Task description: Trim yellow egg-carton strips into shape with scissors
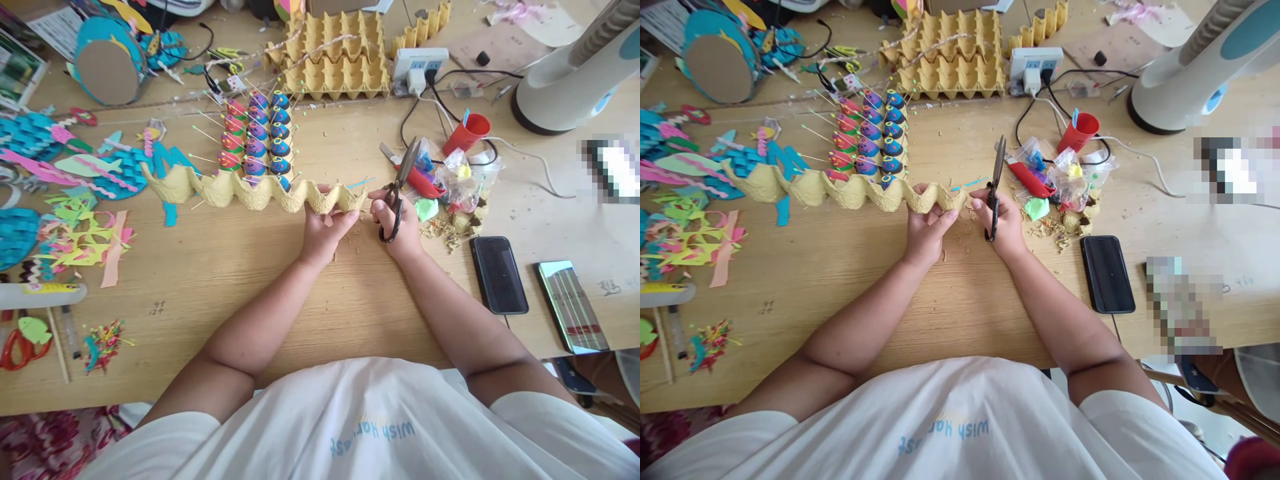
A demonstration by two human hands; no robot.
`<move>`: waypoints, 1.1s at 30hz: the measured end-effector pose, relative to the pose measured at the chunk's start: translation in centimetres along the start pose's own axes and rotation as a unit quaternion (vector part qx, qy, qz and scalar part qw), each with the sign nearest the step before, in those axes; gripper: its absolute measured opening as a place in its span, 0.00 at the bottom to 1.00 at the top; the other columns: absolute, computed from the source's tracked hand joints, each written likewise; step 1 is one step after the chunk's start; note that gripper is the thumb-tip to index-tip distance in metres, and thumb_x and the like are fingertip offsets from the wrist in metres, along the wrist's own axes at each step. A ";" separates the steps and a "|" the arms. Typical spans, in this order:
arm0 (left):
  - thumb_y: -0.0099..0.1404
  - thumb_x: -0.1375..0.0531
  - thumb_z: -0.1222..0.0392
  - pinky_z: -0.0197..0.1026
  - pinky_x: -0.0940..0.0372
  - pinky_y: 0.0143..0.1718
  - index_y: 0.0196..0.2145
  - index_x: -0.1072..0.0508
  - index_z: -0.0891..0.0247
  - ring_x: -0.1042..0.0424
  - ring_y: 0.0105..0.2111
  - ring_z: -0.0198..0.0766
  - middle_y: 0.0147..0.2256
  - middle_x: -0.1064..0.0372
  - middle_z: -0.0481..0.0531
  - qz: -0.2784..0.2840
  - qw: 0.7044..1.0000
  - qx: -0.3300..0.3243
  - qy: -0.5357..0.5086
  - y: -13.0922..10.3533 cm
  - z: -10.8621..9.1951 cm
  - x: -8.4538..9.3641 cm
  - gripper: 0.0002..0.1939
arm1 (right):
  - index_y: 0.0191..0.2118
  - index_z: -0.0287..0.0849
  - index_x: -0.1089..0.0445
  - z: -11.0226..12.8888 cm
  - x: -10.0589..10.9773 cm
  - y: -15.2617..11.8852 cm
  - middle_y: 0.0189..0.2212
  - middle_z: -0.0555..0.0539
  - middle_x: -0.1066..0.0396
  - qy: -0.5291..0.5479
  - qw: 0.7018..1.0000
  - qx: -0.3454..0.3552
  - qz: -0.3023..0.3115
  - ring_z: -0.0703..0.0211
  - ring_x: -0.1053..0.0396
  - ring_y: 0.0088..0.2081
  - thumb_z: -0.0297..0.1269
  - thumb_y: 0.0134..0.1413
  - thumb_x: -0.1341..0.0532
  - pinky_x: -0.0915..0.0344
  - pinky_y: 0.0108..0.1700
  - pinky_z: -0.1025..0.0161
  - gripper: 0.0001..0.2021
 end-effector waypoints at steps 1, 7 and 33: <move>0.52 0.19 0.46 0.49 0.31 0.62 0.49 0.35 0.49 0.20 0.49 0.38 0.47 0.24 0.43 0.001 1.000 -0.005 0.002 0.0 0.0 0.1 0.37 | 0.40 0.49 0.24 -0.1 -0.1 0.0 0.26 0.54 0.35 0.011 1.000 -0.004 0.006 0.61 0.38 0.29 0.72 0.50 0.30 0.36 0.36 0.59 0.30; 0.54 0.20 0.45 0.48 0.29 0.58 0.49 0.35 0.50 0.20 0.49 0.39 0.47 0.23 0.45 0.029 0.999 -0.002 0.014 -0.2 0.1 -0.5 0.35 | 0.35 0.47 0.27 -0.3 -0.7 0.3 0.24 0.55 0.36 0.054 0.998 -0.027 0.029 0.63 0.39 0.27 0.71 0.45 0.27 0.38 0.32 0.60 0.30; 0.53 0.28 0.26 0.45 0.26 0.46 0.55 0.22 0.52 0.23 0.56 0.51 0.51 0.19 0.56 0.063 0.995 0.080 -0.007 0.1 0.6 -0.2 0.40 | 0.20 0.48 0.38 -0.3 -2.1 0.3 0.16 0.54 0.42 0.193 0.972 -0.047 0.123 0.63 0.45 0.21 0.65 0.59 0.33 0.48 0.26 0.59 0.30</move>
Point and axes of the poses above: each hand's wrist, its own y-axis towards the middle knuckle, its own x-axis out of the back of the hand, z = x × y, the point moved 9 cm from there along y, towards the middle knuckle
